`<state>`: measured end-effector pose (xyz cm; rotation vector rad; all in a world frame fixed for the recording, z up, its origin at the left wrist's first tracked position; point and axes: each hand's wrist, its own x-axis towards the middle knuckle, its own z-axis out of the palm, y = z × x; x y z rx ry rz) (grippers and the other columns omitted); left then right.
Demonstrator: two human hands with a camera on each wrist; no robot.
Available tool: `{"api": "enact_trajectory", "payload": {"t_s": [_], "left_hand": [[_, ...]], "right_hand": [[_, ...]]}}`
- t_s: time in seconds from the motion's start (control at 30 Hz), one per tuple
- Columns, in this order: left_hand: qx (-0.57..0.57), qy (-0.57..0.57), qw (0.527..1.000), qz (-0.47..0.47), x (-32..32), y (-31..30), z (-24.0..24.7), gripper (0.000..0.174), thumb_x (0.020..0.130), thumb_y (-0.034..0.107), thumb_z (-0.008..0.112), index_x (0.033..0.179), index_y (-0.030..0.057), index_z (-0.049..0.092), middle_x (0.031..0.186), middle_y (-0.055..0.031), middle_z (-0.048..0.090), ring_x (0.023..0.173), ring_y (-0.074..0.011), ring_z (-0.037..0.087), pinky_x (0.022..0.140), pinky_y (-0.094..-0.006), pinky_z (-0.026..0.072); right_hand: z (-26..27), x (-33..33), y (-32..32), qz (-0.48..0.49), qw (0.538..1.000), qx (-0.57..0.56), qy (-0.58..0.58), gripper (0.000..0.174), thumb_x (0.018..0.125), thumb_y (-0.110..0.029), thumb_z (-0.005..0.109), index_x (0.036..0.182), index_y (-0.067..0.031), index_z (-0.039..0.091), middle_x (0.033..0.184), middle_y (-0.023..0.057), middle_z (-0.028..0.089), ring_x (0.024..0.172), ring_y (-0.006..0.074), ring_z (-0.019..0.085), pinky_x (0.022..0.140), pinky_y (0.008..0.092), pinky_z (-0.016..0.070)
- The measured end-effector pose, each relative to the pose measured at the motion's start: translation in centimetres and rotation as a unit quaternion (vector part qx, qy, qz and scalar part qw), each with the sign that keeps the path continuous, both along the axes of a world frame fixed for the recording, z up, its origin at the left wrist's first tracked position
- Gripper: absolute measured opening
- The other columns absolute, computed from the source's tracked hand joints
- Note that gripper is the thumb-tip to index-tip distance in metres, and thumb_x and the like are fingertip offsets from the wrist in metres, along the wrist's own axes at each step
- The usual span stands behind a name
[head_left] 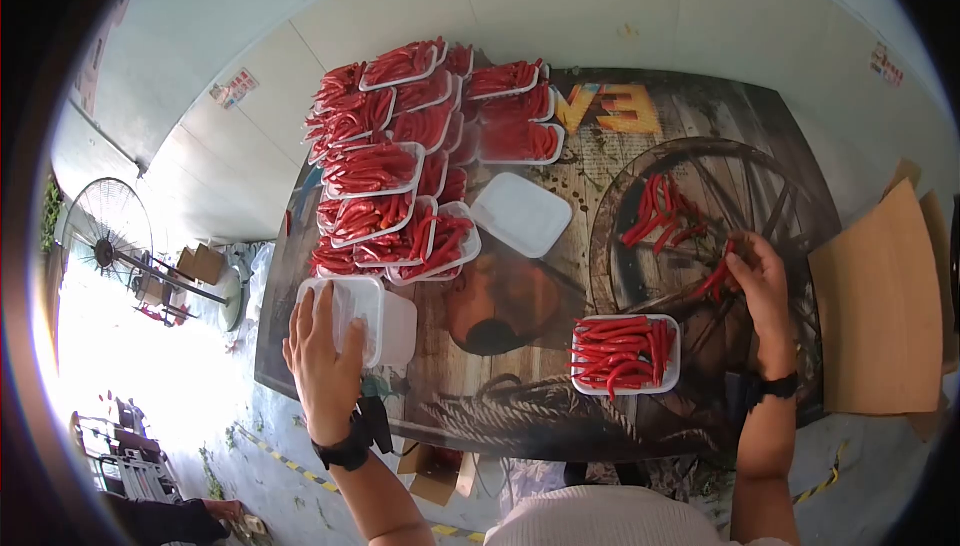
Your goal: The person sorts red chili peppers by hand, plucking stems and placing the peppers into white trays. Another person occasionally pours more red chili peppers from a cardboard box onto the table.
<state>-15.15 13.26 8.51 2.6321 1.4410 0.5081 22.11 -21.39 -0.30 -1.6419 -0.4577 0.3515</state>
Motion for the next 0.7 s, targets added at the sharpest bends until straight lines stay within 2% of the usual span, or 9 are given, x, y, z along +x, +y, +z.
{"api": "enact_trajectory", "payload": {"t_s": [0.03, 0.33, 0.37, 0.4, 0.47, 0.5, 0.6, 0.63, 0.7], "left_hand": [[0.016, 0.046, 0.999, 0.022, 0.1, -0.2, 0.0, 0.056, 0.092, 0.038, 0.057, 0.143, 0.0144, 0.055, 0.155, -0.0154, 0.041, 0.147, -0.0359, 0.031, 0.118, -0.0604, 0.0163], [0.003, 0.036, 0.998, 0.053, -1.8, 2.9, 0.0, 0.045, 0.092, 0.029, 0.058, 0.133, 0.0114, 0.062, 0.152, -0.0104, 0.047, 0.144, -0.0331, 0.037, 0.116, -0.0614, 0.0198], [0.030, 0.022, 0.999, 0.030, -1.9, 3.7, -0.5, 0.040, 0.091, 0.025, 0.058, 0.128, 0.0089, 0.062, 0.149, -0.0116, 0.048, 0.137, -0.0347, 0.045, 0.113, -0.0577, 0.0288], [0.032, 0.023, 0.999, 0.032, -1.7, 3.8, -1.2, 0.040, 0.091, 0.025, 0.058, 0.128, 0.0089, 0.062, 0.149, -0.0116, 0.048, 0.137, -0.0347, 0.045, 0.113, -0.0577, 0.0288], [0.044, -0.018, 0.999, 0.024, -0.8, 3.5, -2.3, 0.037, 0.091, 0.021, 0.057, 0.125, 0.0069, 0.061, 0.145, -0.0143, 0.049, 0.129, -0.0372, 0.051, 0.108, -0.0522, 0.0375], [0.064, 0.028, 0.997, 0.018, -0.9, 3.2, -2.8, 0.036, 0.091, 0.019, 0.057, 0.125, 0.0064, 0.059, 0.143, -0.0163, 0.049, 0.125, -0.0379, 0.054, 0.104, -0.0485, 0.0416], [0.053, 0.010, 0.998, 0.015, -1.1, 3.0, -2.4, 0.037, 0.091, 0.020, 0.057, 0.125, 0.0057, 0.059, 0.143, -0.0167, 0.049, 0.125, -0.0387, 0.054, 0.105, -0.0498, 0.0405], [0.007, 0.000, 1.000, 0.029, -0.7, 2.6, -1.8, 0.038, 0.091, 0.020, 0.058, 0.126, 0.0054, 0.059, 0.144, -0.0166, 0.048, 0.130, -0.0391, 0.050, 0.109, -0.0489, 0.0376], [0.022, 0.018, 0.999, 0.038, -0.8, 2.4, -1.2, 0.041, 0.092, 0.021, 0.057, 0.130, 0.0058, 0.057, 0.147, -0.0170, 0.046, 0.135, -0.0387, 0.045, 0.112, -0.0493, 0.0343]], "right_hand": [[-0.1, 0.1, -0.1, 0.009, 1.000, 0.004, 0.000, 0.029, 0.096, -0.012, 0.066, 0.124, -0.0041, 0.061, 0.100, -0.0026, 0.063, 0.079, 0.0039, 0.056, 0.067, 0.0207, 0.0468], [0.5, -0.3, 0.0, 0.001, 1.000, -0.013, -0.007, 0.030, 0.097, -0.013, 0.065, 0.125, -0.0032, 0.060, 0.103, -0.0016, 0.063, 0.081, 0.0041, 0.058, 0.069, 0.0207, 0.0492], [0.4, -0.3, 0.0, 0.004, 1.000, -0.010, -0.017, 0.030, 0.097, -0.014, 0.065, 0.125, -0.0035, 0.060, 0.101, -0.0020, 0.063, 0.080, 0.0039, 0.057, 0.068, 0.0205, 0.0486], [0.4, -0.4, 0.0, 0.006, 1.000, -0.008, -0.016, 0.030, 0.097, -0.014, 0.065, 0.125, -0.0035, 0.060, 0.101, -0.0020, 0.063, 0.080, 0.0039, 0.057, 0.068, 0.0205, 0.0486], [0.6, -0.5, -0.1, 0.000, 1.000, -0.006, -0.022, 0.029, 0.097, -0.013, 0.065, 0.124, -0.0034, 0.060, 0.098, -0.0028, 0.062, 0.079, 0.0033, 0.057, 0.067, 0.0200, 0.0474], [0.5, -0.4, -0.1, -0.001, 1.000, -0.003, -0.023, 0.029, 0.097, -0.013, 0.065, 0.124, -0.0034, 0.060, 0.098, -0.0028, 0.062, 0.079, 0.0033, 0.057, 0.067, 0.0200, 0.0474], [0.3, -0.4, -0.4, 0.009, 1.000, 0.001, -0.023, 0.028, 0.097, -0.013, 0.065, 0.124, -0.0037, 0.060, 0.097, -0.0032, 0.062, 0.078, 0.0029, 0.056, 0.067, 0.0198, 0.0463], [0.4, -0.5, -0.3, 0.001, 1.000, 0.004, -0.020, 0.028, 0.097, -0.012, 0.065, 0.123, -0.0038, 0.060, 0.097, -0.0032, 0.062, 0.077, 0.0029, 0.056, 0.067, 0.0198, 0.0462], [0.5, -0.5, -0.2, -0.007, 1.000, 0.006, -0.019, 0.028, 0.097, -0.012, 0.065, 0.123, -0.0038, 0.060, 0.098, -0.0032, 0.062, 0.077, 0.0030, 0.056, 0.067, 0.0199, 0.0462]]}}
